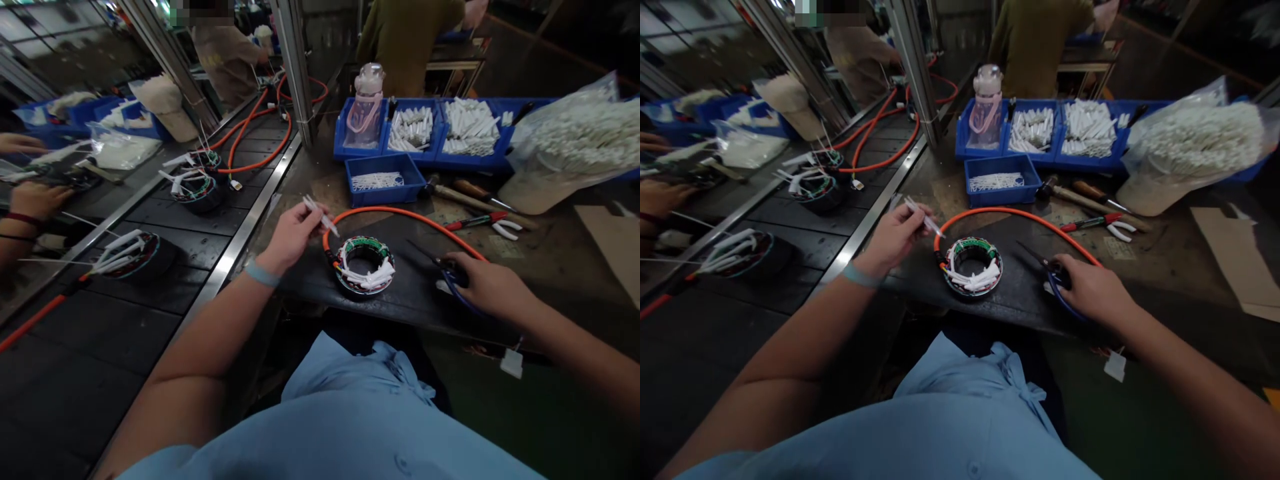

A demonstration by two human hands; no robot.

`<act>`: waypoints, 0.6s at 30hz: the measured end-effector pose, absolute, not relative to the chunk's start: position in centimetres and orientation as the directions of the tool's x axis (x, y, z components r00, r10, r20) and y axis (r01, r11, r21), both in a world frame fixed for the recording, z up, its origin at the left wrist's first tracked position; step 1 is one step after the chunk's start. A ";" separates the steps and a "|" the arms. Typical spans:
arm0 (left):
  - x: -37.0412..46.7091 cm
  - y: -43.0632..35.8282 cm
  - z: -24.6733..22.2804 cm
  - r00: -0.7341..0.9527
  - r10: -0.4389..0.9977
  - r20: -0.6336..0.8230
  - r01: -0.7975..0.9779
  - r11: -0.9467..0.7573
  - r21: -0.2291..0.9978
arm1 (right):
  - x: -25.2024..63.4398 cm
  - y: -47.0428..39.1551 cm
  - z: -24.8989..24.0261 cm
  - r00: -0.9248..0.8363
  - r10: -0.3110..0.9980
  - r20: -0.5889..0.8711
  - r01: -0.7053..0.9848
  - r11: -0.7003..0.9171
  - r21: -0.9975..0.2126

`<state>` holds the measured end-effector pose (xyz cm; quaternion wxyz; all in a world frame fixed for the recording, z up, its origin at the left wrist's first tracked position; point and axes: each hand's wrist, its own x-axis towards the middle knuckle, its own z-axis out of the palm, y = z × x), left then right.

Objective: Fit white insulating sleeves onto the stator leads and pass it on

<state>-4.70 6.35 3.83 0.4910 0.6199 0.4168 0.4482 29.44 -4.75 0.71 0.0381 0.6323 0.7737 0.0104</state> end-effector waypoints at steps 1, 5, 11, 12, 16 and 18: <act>-3.4 7.9 4.1 0.216 0.952 0.219 0.052 -0.235 0.971 | 29.5 -4.7 0.2 -0.165 0.985 -0.059 0.984 0.168 0.054; 2.1 15.2 5.6 0.221 0.932 0.288 0.153 -0.324 0.933 | 27.8 -3.7 -0.5 -0.241 0.969 -0.050 0.969 0.243 0.041; 2.6 14.9 6.7 0.262 0.919 0.294 0.540 -0.393 0.744 | 29.6 -1.8 0.3 -0.193 0.973 0.128 0.973 0.173 0.151; 2.0 12.8 6.5 0.358 0.887 0.291 0.542 -0.451 0.709 | 30.6 -1.5 0.1 -0.137 0.980 0.143 0.980 0.113 0.164; 0.4 2.5 4.4 0.750 0.634 0.188 0.554 -0.757 0.346 | 33.5 0.1 -1.4 0.025 0.999 0.048 0.987 -0.033 0.159; 0.3 -1.1 2.7 0.786 0.606 0.120 0.578 -0.791 0.201 | 33.9 0.7 -2.0 0.035 0.999 0.008 0.989 -0.036 0.141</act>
